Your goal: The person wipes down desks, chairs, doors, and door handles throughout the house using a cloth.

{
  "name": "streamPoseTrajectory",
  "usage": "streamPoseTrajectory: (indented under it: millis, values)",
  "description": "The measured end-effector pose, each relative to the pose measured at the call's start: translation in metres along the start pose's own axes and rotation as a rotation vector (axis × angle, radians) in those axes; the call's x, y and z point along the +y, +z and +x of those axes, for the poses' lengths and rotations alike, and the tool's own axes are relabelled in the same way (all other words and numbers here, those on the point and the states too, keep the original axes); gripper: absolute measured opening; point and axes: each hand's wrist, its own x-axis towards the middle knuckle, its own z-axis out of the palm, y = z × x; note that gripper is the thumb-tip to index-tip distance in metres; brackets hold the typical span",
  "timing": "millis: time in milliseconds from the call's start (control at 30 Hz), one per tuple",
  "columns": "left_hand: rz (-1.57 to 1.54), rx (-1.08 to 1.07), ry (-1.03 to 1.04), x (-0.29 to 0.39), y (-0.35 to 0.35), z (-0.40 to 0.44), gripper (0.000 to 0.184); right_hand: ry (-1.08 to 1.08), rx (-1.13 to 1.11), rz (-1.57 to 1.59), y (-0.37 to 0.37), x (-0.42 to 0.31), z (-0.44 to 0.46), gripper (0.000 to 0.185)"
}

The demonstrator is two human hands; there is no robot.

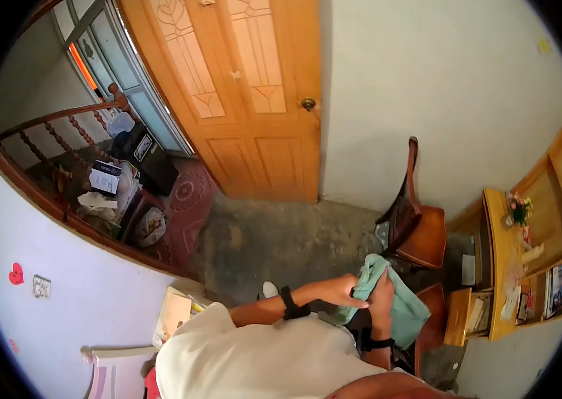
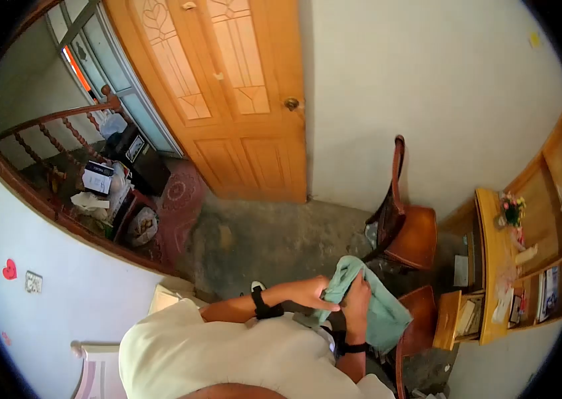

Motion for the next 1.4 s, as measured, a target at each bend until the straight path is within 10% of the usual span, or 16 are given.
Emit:
streamPoseTrajectory:
  millis: [200, 333, 567, 667, 1067, 1267, 1333, 1400]
  values:
    - [0.195, 0.38, -0.081, -0.035, -0.145, -0.089, 0.021, 0.006, 0.045, -0.052, 0.074, -0.11, 0.1, 0.03]
    - [0.331, 0.595, 0.031, -0.046, -0.223, -0.141, 0.024, 0.278, -0.248, 1.031, 0.117, -0.206, 0.159, 0.022]
    - [0.138, 0.873, -0.18, -0.05, -0.329, -0.231, 0.037, -0.519, -0.174, 0.634, 0.209, -0.324, 0.269, 0.026]
    - [0.144, 0.981, -0.113, -0.041, -0.38, -0.262, 0.043, -0.225, -0.18, 1.243, 0.258, -0.38, 0.303, 0.032]
    - [0.215, 1.404, -0.04, -0.007, -0.691, -0.316, 0.019, -0.735, 0.257, 0.534, 0.389, -0.543, 0.592, 0.034]
    - [0.013, 1.765, 0.479, -0.021, -0.852, -0.369, 0.026, -0.526, -0.191, 0.454, 0.45, -0.626, 0.642, 0.029]
    - [-0.024, 1.791, 0.462, -0.061, -0.896, -0.401, 0.032, -0.621, -0.449, 0.76, 0.497, -0.627, 0.639, 0.025]
    - [0.59, 1.955, -0.034, -0.084, -0.926, -0.428, 0.041, -0.56, -0.543, 0.768, 0.524, -0.632, 0.636, 0.023]
